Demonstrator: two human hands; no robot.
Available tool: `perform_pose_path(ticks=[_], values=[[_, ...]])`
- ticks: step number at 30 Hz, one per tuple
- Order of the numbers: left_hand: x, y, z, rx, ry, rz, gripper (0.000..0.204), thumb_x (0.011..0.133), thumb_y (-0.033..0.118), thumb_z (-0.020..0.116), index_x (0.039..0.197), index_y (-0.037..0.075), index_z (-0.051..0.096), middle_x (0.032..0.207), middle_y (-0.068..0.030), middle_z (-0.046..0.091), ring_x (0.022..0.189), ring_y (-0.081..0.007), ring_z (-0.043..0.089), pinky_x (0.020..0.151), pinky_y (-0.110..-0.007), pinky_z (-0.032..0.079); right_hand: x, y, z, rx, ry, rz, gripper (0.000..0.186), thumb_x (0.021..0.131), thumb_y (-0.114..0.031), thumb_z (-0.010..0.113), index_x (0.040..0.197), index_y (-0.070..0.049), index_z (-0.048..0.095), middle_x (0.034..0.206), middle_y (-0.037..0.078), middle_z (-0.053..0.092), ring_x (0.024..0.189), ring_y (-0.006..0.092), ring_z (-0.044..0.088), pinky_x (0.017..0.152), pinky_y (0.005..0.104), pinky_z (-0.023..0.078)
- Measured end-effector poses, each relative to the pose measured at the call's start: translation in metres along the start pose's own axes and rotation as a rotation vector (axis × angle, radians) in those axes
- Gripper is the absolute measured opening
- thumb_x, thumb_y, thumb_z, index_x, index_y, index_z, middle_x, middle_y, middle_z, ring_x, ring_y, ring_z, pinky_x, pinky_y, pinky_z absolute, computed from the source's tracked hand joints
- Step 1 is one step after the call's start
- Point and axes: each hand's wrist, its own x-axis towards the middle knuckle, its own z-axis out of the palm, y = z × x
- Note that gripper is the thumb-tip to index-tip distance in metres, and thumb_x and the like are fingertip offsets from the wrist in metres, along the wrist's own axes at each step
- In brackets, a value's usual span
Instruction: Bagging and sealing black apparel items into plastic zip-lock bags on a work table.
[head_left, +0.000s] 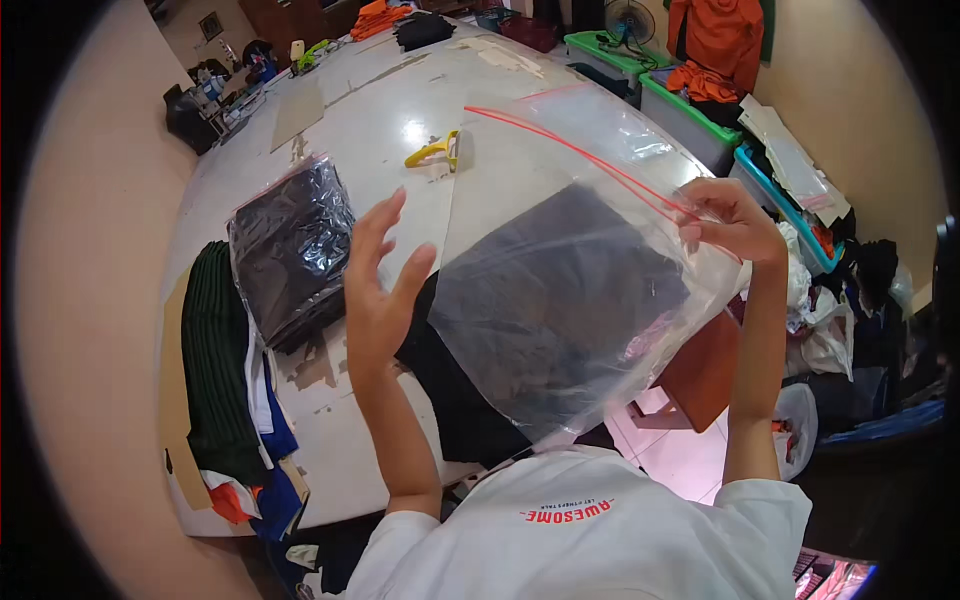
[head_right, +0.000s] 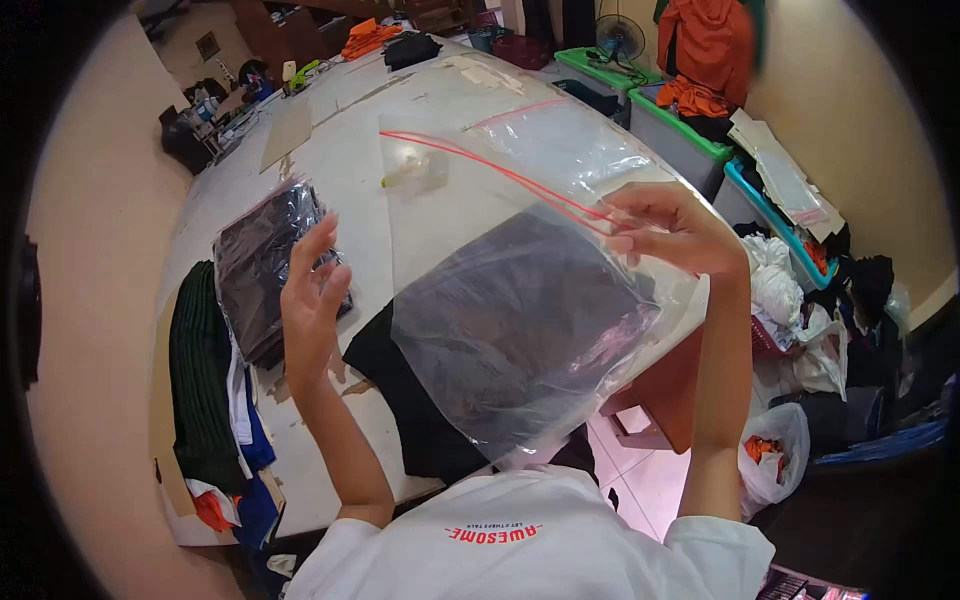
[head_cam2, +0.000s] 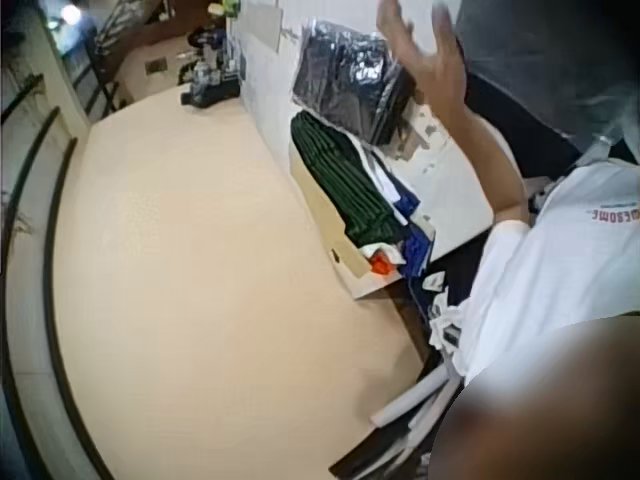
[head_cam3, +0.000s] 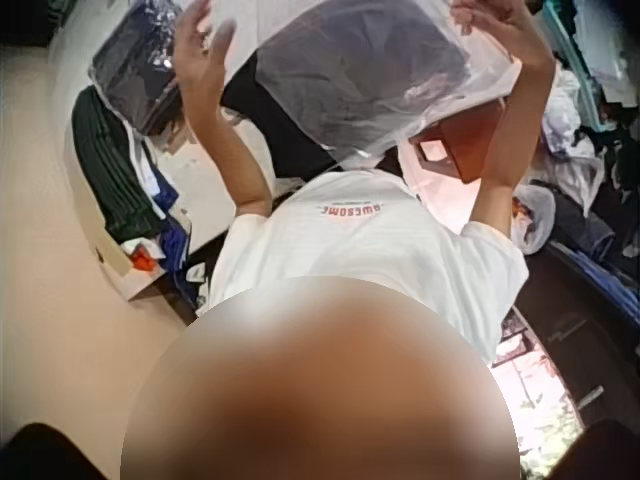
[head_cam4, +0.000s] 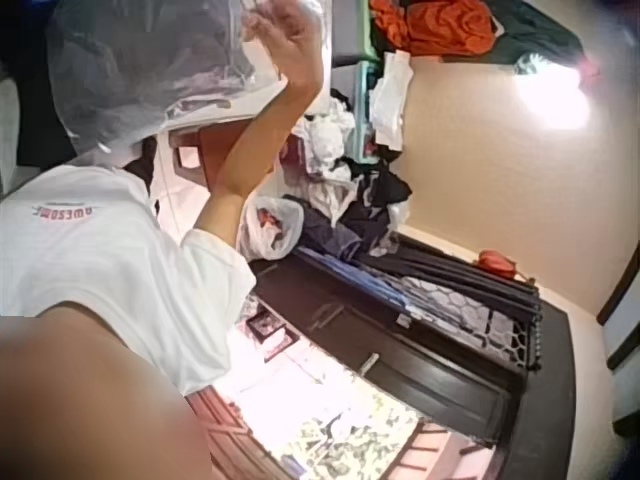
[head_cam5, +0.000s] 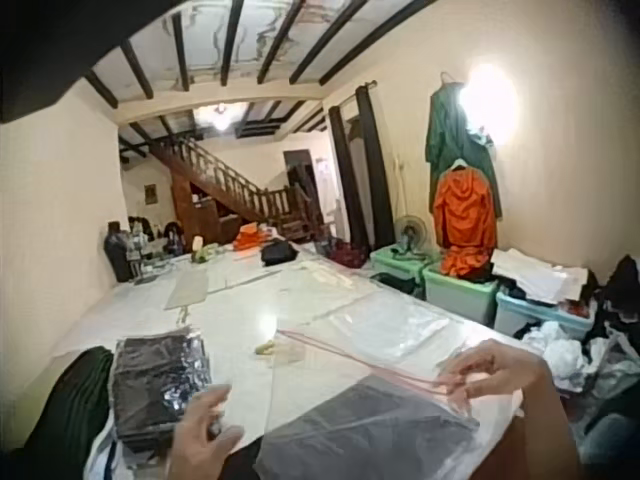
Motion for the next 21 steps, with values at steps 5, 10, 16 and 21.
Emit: perform_pose_path(ticks=[5,10,16,21], values=[[0.054,0.015,0.056,-0.296,-0.020,-0.125,0.050,0.076,0.030,0.062,0.114,0.000,0.049,0.105,-0.0105,0.054,0.096,-0.0172,0.051,0.084,-0.031,0.038,0.002,-0.008,-0.039,-0.236,-0.214,-0.125,0.027,0.072,-0.003,0.065,0.096,0.004,0.055,0.079,0.002,0.053,0.070,0.0079,0.051,0.064,0.0211,0.043],[0.067,0.041,0.084,-0.454,0.031,0.030,0.025,0.078,0.016,0.062,0.096,-0.001,0.060,0.083,-0.0050,0.060,0.075,-0.0091,0.054,0.073,-0.021,0.041,0.013,-0.008,-0.078,-0.342,-0.252,-0.112,0.023,0.068,-0.006,0.069,0.084,0.005,0.056,0.072,0.003,0.054,0.068,0.0085,0.047,0.067,0.0225,0.040],[0.061,0.059,0.107,-0.307,0.142,0.091,0.011,0.078,0.009,0.060,0.083,0.000,0.063,0.077,-0.0048,0.060,0.076,-0.0094,0.053,0.073,-0.022,0.040,0.033,-0.015,-0.111,-0.426,-0.036,-0.277,0.030,0.068,-0.013,0.068,0.094,0.000,0.057,0.086,0.004,0.057,0.079,0.0122,0.052,0.075,0.0255,0.041],[0.056,0.072,0.131,-0.189,0.174,0.148,0.010,0.076,0.009,0.062,0.080,0.000,0.063,0.074,-0.0038,0.059,0.072,-0.0088,0.052,0.070,-0.021,0.039,0.061,-0.048,-0.085,-0.504,0.041,-0.537,0.030,0.071,-0.022,0.067,0.093,-0.003,0.060,0.089,0.006,0.062,0.080,0.0136,0.056,0.071,0.0255,0.041]])
